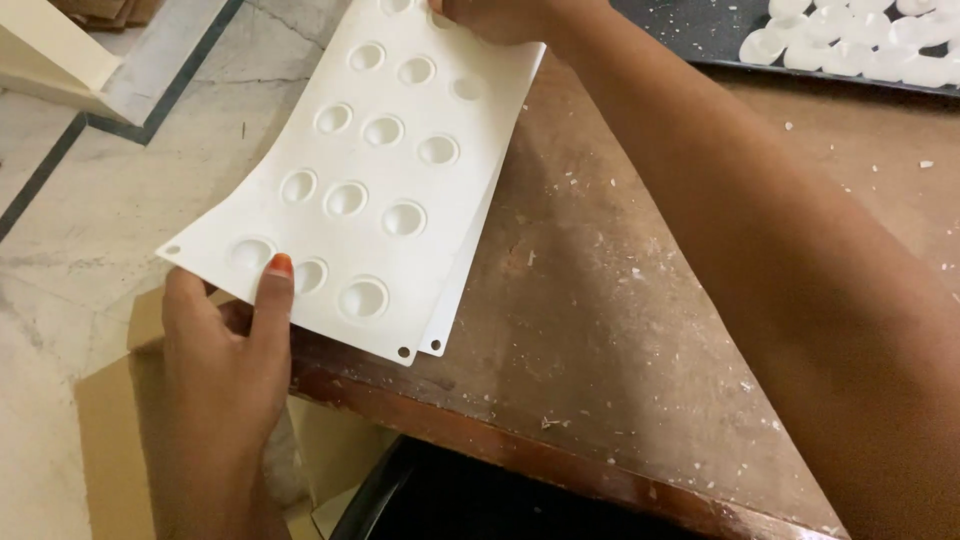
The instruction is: Extracting small wax candles from a circular silicone mold.
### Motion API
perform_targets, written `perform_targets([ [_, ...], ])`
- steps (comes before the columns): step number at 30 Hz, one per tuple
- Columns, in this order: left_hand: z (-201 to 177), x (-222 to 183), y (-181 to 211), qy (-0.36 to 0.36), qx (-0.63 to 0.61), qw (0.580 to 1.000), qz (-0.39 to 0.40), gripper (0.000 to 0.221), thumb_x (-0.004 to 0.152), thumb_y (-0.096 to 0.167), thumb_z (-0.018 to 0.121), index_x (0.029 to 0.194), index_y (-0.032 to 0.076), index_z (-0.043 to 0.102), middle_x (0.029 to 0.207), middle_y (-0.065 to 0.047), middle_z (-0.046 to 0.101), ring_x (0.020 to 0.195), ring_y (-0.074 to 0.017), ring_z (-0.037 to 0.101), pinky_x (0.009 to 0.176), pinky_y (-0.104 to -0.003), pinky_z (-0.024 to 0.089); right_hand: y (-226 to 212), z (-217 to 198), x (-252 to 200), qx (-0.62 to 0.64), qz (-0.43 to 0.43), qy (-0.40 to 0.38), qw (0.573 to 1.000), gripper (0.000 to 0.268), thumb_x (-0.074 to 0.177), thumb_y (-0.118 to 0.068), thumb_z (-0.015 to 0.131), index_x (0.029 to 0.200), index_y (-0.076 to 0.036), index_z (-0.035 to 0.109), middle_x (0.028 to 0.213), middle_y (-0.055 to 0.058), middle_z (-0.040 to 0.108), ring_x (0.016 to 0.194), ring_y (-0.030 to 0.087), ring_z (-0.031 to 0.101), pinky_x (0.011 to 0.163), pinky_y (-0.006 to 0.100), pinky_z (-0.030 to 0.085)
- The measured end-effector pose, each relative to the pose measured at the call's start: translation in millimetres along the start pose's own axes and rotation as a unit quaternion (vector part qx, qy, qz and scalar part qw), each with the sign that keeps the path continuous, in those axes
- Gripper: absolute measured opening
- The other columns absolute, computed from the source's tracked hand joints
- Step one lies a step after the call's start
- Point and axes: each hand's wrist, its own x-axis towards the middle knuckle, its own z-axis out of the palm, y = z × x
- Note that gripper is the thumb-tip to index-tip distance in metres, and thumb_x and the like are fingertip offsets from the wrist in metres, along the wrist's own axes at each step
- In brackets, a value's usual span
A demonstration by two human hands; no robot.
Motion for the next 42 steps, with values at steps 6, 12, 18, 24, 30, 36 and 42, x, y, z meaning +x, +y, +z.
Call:
perform_targets([
  [6, 3, -19, 3, 0.009, 0.15, 0.988, 0.02, 0.061, 0.107, 0.046, 0.052, 0.142, -0.003, 0.043, 0.137, -0.028, 0.051, 0.108, -0.0325, 0.069, 0.085, -0.043, 0.058, -69, -21, -9, 0.032, 0.064, -0.081, 0.994, 0.039, 0.105, -0.042, 0.045, 0.12, -0.012, 0.064, 0.096, 0.013, 0.075, 0.076, 0.028, 0.075, 0.068, 0.044, 0.062],
  [12, 29, 0, -26, -0.018, -0.112, 0.991, 0.077, 0.061, 0.102, 0.033, 0.054, 0.143, -0.005, 0.029, 0.125, -0.026, 0.059, 0.108, -0.0265, 0.071, 0.086, -0.039, 0.06, -50, -9, 6, -0.007, 0.01, -0.039, 0.999, 0.038, 0.108, -0.038, 0.049, 0.116, -0.005, 0.068, 0.085, 0.016, 0.074, 0.067, 0.03, 0.075, 0.066, 0.039, 0.065],
  [18, 14, -24, -11, 0.007, -0.277, 0.949, 0.151, 0.056, 0.093, 0.002, 0.066, 0.138, -0.009, 0.036, 0.13, -0.027, 0.06, 0.119, -0.0276, 0.065, 0.096, -0.037, 0.053, -57, -21, 0, -0.03, 0.037, -0.084, 0.995, 0.033, 0.107, -0.03, 0.048, 0.11, -0.006, 0.071, 0.084, 0.017, 0.075, 0.066, 0.029, 0.075, 0.062, 0.044, 0.063],
  [24, 10, -28, -2, 0.056, -0.222, 0.949, 0.218, 0.058, 0.092, -0.002, 0.066, 0.14, -0.011, 0.033, 0.132, -0.029, 0.055, 0.122, -0.0284, 0.068, 0.093, -0.037, 0.056, -37, 4, 5, -0.058, -0.022, -0.005, 0.998, 0.035, 0.096, -0.035, 0.067, 0.103, -0.001, 0.072, 0.084, 0.019, 0.073, 0.069, 0.032, 0.073, 0.063, 0.045, 0.06],
  [30, 11, -20, 5, 0.061, -0.062, 0.994, 0.066, 0.071, 0.091, 0.02, 0.076, 0.136, -0.016, 0.034, 0.12, -0.031, 0.057, 0.106, -0.029, 0.072, 0.084, -0.038, 0.058, -44, -20, -13, -0.033, -0.04, 0.082, 0.995, 0.039, 0.09, -0.037, 0.079, 0.094, 0.001, 0.074, 0.083, 0.02, 0.073, 0.073, 0.032, 0.072, 0.067, 0.045, 0.058],
  [36, 22, -21, -14, 0.285, 0.111, 0.892, 0.332, 0.106, 0.096, 0.043, 0.08, 0.146, -0.029, 0.021, 0.142, -0.048, 0.029, 0.123, -0.0471, 0.048, 0.097, -0.055, 0.049, -47, -47, -75, -0.032, -0.157, 0.236, 0.959, 0.027, 0.092, -0.02, 0.078, 0.09, 0.006, 0.072, 0.08, 0.022, 0.073, 0.068, 0.034, 0.07, 0.063, 0.046, 0.055],
  [42, 95, -53, 46, 0.219, 0.078, 0.831, 0.505, 0.037, 0.102, 0.035, 0.065, 0.109, 0.0, 0.073, 0.155, -0.028, 0.039, 0.14, -0.0432, 0.038, 0.114, -0.061, 0.038, -57, -90, -184, -0.077, 0.074, -0.012, 0.994, 0.026, 0.103, -0.021, 0.064, 0.09, -0.002, 0.076, 0.071, 0.012, 0.074, 0.052, 0.021, 0.07, 0.052, 0.036, 0.055],
])
